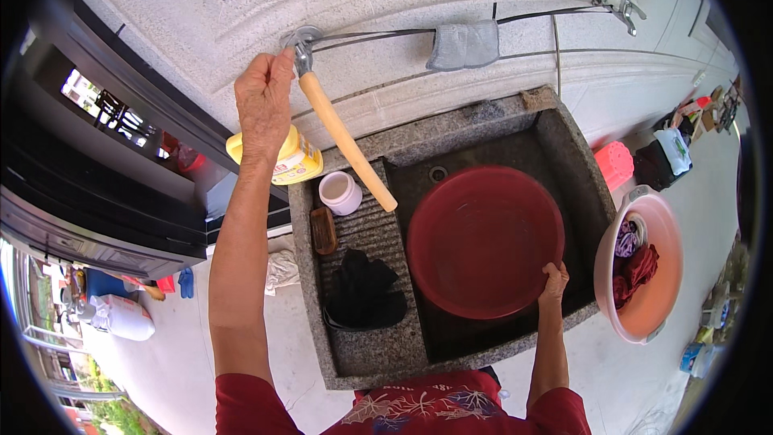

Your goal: The person washes several pieces of clothing by hand in a red basin placed in an outdoor stone sink. They scrub and rinse a black garment, then a light-colored cloth, and finally a patterned cloth, transferring each to a pink basin after rinsing.

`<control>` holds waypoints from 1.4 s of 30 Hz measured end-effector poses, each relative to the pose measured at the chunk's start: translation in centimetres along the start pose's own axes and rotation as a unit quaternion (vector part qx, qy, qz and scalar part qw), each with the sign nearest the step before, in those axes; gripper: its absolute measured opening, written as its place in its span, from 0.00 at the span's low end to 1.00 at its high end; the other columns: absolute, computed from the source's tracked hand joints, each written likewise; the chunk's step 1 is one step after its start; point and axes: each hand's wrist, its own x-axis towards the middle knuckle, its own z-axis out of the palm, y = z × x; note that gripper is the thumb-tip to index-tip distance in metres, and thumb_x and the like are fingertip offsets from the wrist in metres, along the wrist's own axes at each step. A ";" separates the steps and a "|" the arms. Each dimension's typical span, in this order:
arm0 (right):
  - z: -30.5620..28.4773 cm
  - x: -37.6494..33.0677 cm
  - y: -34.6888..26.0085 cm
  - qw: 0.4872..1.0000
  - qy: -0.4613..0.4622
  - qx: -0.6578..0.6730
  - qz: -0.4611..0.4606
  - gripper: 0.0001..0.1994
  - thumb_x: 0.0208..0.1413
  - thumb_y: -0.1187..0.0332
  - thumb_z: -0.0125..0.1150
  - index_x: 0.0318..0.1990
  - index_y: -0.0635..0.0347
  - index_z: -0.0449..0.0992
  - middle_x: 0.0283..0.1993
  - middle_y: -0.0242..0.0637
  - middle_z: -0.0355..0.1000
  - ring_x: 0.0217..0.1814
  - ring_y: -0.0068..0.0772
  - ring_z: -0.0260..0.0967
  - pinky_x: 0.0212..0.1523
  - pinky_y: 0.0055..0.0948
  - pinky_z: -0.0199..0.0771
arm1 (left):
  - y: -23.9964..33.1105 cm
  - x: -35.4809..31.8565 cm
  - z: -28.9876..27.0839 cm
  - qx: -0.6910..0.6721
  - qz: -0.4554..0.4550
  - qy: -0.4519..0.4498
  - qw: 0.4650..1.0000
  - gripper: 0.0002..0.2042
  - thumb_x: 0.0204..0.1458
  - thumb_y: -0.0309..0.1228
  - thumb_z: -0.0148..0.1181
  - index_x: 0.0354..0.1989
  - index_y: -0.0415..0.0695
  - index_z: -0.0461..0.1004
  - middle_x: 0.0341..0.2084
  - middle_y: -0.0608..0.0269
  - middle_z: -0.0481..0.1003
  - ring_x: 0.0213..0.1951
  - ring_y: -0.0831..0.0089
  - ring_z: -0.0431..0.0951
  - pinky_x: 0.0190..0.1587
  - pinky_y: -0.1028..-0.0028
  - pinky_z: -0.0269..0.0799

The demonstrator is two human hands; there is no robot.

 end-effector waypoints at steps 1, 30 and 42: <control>-0.2 -0.2 0.2 1.000 0.006 -0.011 0.014 0.06 0.34 0.79 0.50 0.22 0.61 0.72 0.25 0.25 0.68 0.26 0.21 0.61 0.32 0.21 0.64 | -0.1 -0.3 -0.1 0.010 -0.005 0.005 1.000 0.17 0.56 0.37 0.55 0.20 0.37 0.68 0.14 0.71 0.62 0.21 0.84 0.57 0.22 0.78 0.55; 7.0 -7.0 1.3 0.672 0.093 -0.691 -0.251 0.31 0.41 0.72 0.60 0.58 0.53 0.59 0.52 0.44 0.62 0.53 0.46 0.59 0.47 0.41 0.65 | -8.1 -34.3 -4.0 0.296 -0.284 -0.266 0.872 0.35 0.46 0.44 0.61 0.59 0.37 0.58 0.52 0.43 0.60 0.56 0.49 0.58 0.56 0.58 0.57; 25.9 -19.0 10.0 0.578 -0.523 -0.601 -0.176 0.19 0.48 0.48 0.57 0.44 0.46 0.75 0.53 0.34 0.66 0.55 0.43 0.61 0.50 0.52 0.59 | -3.9 -41.2 -4.7 0.169 -0.141 -0.176 0.959 0.17 0.45 0.31 0.54 0.46 0.47 0.69 0.48 0.56 0.66 0.49 0.54 0.65 0.53 0.56 0.57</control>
